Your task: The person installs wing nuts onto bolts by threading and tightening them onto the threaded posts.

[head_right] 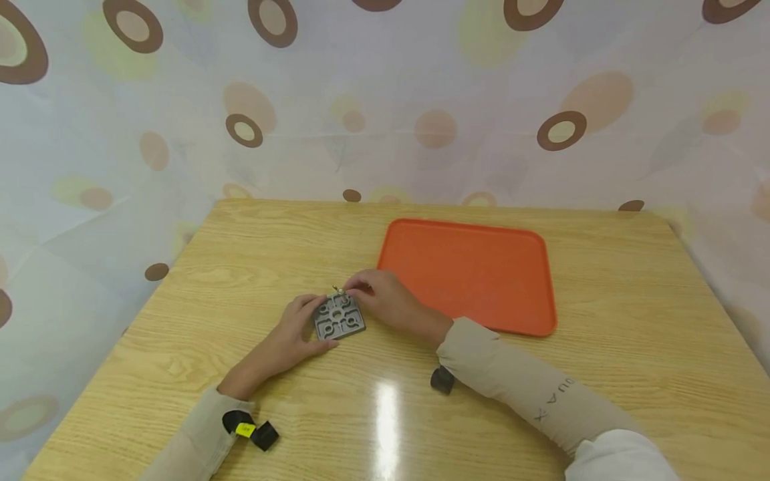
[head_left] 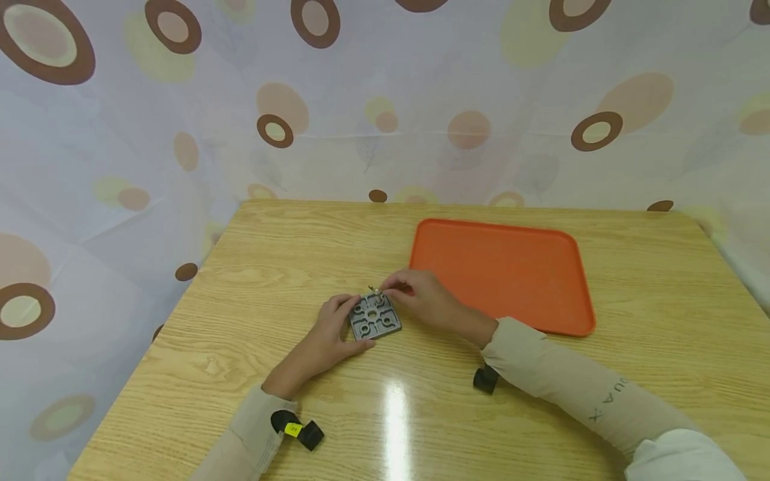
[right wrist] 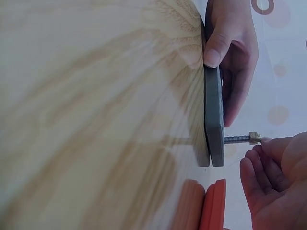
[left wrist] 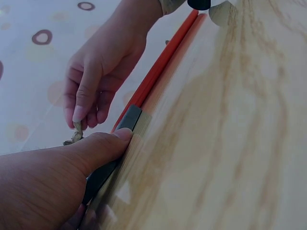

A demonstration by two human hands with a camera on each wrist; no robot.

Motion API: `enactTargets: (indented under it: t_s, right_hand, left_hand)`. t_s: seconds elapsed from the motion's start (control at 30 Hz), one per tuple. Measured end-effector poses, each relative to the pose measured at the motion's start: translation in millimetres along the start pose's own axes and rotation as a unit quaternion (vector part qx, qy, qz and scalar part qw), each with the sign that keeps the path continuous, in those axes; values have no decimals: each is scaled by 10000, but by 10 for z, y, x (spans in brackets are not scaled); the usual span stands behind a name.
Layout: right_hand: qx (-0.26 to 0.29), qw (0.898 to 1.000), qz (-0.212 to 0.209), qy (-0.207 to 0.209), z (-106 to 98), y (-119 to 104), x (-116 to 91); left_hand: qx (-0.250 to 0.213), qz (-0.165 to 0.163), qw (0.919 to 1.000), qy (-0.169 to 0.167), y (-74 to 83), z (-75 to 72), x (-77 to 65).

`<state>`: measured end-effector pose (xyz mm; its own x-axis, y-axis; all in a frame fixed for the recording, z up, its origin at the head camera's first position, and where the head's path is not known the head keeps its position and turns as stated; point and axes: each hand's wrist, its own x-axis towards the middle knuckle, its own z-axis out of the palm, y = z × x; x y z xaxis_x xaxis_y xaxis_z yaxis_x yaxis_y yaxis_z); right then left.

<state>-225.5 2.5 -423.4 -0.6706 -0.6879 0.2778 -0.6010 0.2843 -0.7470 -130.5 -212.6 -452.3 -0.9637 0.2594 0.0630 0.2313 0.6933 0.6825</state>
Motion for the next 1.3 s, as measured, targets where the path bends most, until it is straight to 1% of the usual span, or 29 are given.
enactTargets:
  t_s: [0.3,0.6,0.77,0.97,1.2,1.3]
  right_hand:
    - [183,9998,106,11,31,-20,6]
    - [274,9995,63,-157,57,-32,37]
    - [308,9993,72,-176,57,-20,38]
    - [261,9996,56,-71,41,-14,21]
    - [54,9999,-34,127,11,0,-5]
    - [-12,9999,17,169,3,10,-10]
  left_hand:
    - [-6,42,10000,29,9,3,-8]
    - [27,82,10000,27,1,8,-6]
    - [55,15,10000,3,9,8,1]
    - [116,-36,9999,1,5,7,9]
    - [21,-67,10000,16,-13,17,4]
    - [-13,-94,10000,-4,-7,11,2]
